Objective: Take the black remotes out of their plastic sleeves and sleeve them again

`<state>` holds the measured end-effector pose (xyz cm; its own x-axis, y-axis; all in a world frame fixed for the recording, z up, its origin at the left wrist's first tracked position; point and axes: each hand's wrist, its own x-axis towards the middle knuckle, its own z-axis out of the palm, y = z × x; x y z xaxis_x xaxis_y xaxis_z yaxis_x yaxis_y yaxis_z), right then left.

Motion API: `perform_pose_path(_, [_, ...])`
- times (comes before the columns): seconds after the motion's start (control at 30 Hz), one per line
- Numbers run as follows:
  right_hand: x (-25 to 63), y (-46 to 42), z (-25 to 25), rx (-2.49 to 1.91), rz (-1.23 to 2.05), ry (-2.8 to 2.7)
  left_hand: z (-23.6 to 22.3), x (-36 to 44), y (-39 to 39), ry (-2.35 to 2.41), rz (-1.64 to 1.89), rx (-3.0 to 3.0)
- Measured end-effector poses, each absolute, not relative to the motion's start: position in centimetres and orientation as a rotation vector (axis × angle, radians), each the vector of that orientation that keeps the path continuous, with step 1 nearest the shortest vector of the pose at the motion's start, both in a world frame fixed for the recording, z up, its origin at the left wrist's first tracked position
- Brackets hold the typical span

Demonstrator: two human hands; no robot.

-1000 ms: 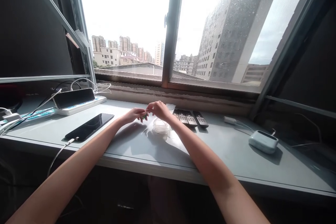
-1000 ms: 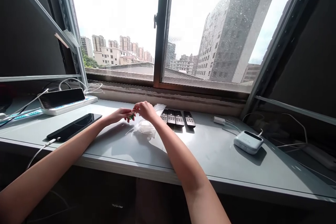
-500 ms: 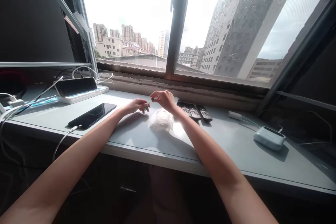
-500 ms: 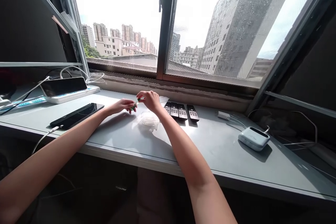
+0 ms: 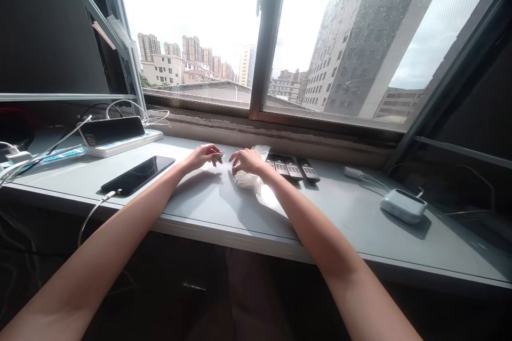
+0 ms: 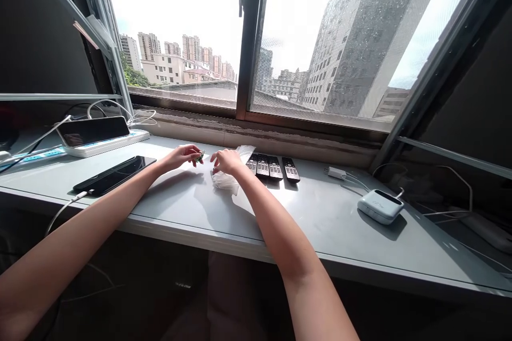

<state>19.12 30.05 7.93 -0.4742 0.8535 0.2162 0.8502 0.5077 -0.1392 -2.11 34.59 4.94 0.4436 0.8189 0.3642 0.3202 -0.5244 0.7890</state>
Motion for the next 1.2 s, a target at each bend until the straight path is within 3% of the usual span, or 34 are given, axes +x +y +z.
perform_pose_path(0.17, [18.6,29.0,8.3,-1.400,0.114,-2.096,5.3,-1.8,34.2,0.919,1.056,2.062])
perform_pose_path(0.47, [16.3,27.2,8.4,-1.169,0.978,-1.531,6.2,-1.6,33.6,0.827,1.222,2.053])
perform_pose_path(0.87, [16.1,25.7,8.9,-1.069,1.133,-1.391,8.0,-1.3,33.2,0.930,1.330,2.190])
perform_pose_path(1.0, [16.2,25.4,9.7,-0.953,1.296,-1.198,12.2,-1.0,33.9,1.023,1.134,2.457])
perform_pose_path(1.2, [16.0,23.9,11.6,-0.596,1.532,-0.701,20.2,1.4,33.6,1.130,0.571,2.772])
